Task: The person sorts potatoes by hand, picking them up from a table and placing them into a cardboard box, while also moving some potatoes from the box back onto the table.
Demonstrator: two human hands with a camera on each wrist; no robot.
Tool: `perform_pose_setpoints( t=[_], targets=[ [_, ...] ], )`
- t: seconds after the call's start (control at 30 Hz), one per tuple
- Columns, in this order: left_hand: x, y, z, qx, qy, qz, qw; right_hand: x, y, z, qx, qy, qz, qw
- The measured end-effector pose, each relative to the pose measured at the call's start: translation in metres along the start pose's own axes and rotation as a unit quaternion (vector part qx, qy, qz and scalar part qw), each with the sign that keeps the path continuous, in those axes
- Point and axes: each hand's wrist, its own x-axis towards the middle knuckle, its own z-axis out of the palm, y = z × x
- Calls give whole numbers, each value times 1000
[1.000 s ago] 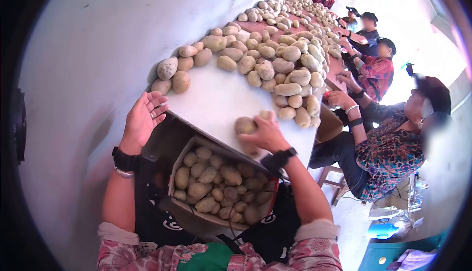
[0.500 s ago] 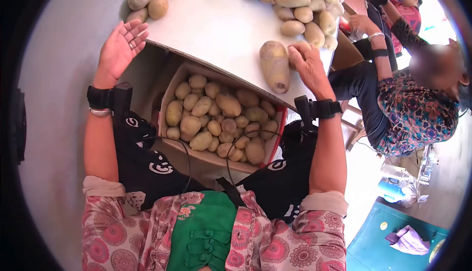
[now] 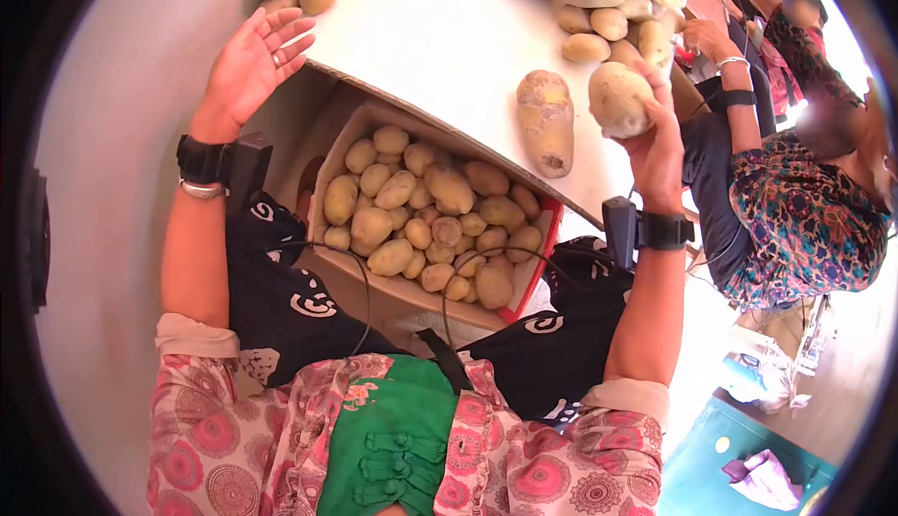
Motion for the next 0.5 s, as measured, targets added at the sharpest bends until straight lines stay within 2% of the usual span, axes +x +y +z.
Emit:
perform_pose_setpoints(
  t=[0.03, 0.1, 0.17, 0.23, 0.3, 0.37, 0.43, 0.47, 0.5],
  targets=[
    [-5, 0, -3, 2, 7, -2, 1000, -8, 1, 17, 48, -53, 45, 996],
    [-5, -1, 0, 5, 8, 13, 1000, -27, 16, 48, -6, -129, 29, 991],
    [-4, -2, -2, 4, 2, 11, 1000, -37, 29, 69, -174, -222, -12, 959],
    [-3, -1, -1, 5, -6, 8, 1000, -52, 32, 100, -152, -298, 50, 941],
    [-5, 0, 0, 13, 2, 6, 1000, -63, 54, 115, -170, -326, 26, 930],
    [-5, 0, 4, 13, 0, 16, 1000, -66, 74, 111, -237, -371, -14, 897],
    [-3, -2, 4, 16, 6, 5, 1000, -67, 86, 106, -273, -370, -55, 886],
    [-2, -3, 2, 7, 1, 3, 1000, -68, 69, 111, -245, -320, 41, 914],
    [-2, -5, 0, 5, -3, 9, 1000, -64, 61, 109, -250, -318, 37, 914]
  ],
)
